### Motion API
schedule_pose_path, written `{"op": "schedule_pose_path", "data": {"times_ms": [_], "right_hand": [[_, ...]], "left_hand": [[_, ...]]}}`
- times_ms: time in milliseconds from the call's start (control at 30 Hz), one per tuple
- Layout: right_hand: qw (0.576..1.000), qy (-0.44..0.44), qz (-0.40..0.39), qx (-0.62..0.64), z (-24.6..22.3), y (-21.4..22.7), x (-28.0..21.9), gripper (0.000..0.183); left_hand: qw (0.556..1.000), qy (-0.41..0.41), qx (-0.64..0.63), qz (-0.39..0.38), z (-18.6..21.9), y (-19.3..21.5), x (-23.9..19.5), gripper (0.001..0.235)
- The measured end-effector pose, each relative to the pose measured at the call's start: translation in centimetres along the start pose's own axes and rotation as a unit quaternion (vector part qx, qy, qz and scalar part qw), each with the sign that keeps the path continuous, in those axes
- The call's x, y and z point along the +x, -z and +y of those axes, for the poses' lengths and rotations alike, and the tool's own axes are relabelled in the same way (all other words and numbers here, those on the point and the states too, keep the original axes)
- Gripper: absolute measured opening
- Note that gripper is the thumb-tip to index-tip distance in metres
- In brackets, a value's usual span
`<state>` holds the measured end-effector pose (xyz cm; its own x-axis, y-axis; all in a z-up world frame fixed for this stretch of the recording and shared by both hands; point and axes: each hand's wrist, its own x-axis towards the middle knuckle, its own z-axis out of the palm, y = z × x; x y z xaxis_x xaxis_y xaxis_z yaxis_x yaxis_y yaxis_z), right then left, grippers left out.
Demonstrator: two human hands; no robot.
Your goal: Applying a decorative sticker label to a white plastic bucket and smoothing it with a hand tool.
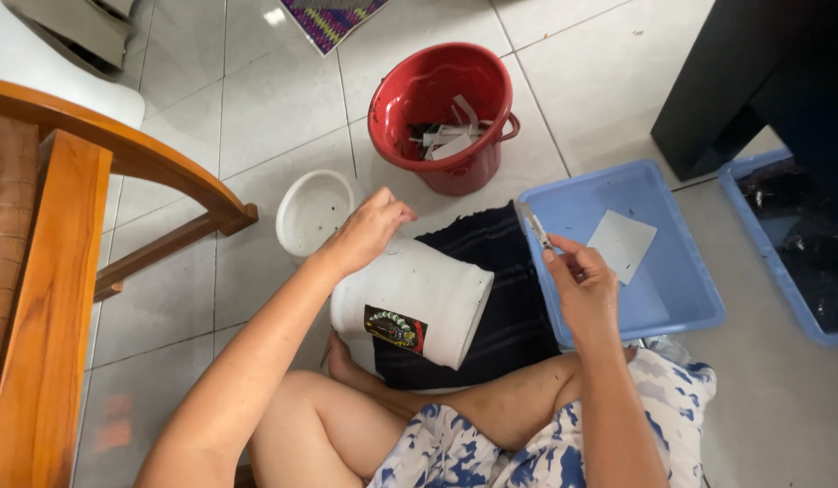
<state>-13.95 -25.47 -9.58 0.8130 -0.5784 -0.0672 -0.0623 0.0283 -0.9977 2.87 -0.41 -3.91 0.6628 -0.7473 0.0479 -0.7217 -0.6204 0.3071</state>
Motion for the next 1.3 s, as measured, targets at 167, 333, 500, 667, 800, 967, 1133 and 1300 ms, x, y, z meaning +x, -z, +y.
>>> {"op": "schedule_pose_path", "data": {"times_ms": [167, 333, 500, 667, 800, 967, 1133, 1300], "right_hand": [[1.000, -0.005, -0.008, 0.021, 0.4, 0.2, 0.4, 0.019], [1.000, -0.008, -0.013, 0.027, 0.7, 0.2, 0.5, 0.019], [1.000, 0.009, -0.021, -0.016, 0.2, 0.4, 0.4, 0.020], [0.999, 0.013, -0.008, -0.037, -0.2, 0.2, 0.1, 0.022], [0.991, -0.105, -0.036, -0.071, -3.2, 0.2, -1.0, 0.024], [0.991, -0.114, -0.027, -0.063, -3.5, 0.1, -1.5, 0.024], [0.992, -0.098, -0.029, -0.076, -3.1, 0.0, -1.2, 0.024], [0.991, -0.119, -0.026, -0.052, -3.3, -0.1, -0.9, 0.024]], "left_hand": [[0.997, 0.052, -0.059, 0.021, 1.5, 2.7, 0.5, 0.016], [0.986, 0.100, -0.128, -0.047, 2.6, 5.0, -1.9, 0.018], [0.996, 0.023, -0.047, -0.077, -0.6, 2.9, -6.1, 0.036], [0.987, 0.030, -0.134, 0.083, -2.5, -0.8, -7.5, 0.011], [0.987, 0.076, -0.079, 0.117, -0.3, -0.8, -7.3, 0.011], [0.988, 0.028, -0.091, 0.122, 1.6, 1.3, -6.0, 0.013], [0.975, 0.131, -0.151, 0.098, 3.4, 3.2, -3.9, 0.012], [0.977, 0.049, -0.125, 0.165, 1.9, 2.9, -1.1, 0.013]]}}
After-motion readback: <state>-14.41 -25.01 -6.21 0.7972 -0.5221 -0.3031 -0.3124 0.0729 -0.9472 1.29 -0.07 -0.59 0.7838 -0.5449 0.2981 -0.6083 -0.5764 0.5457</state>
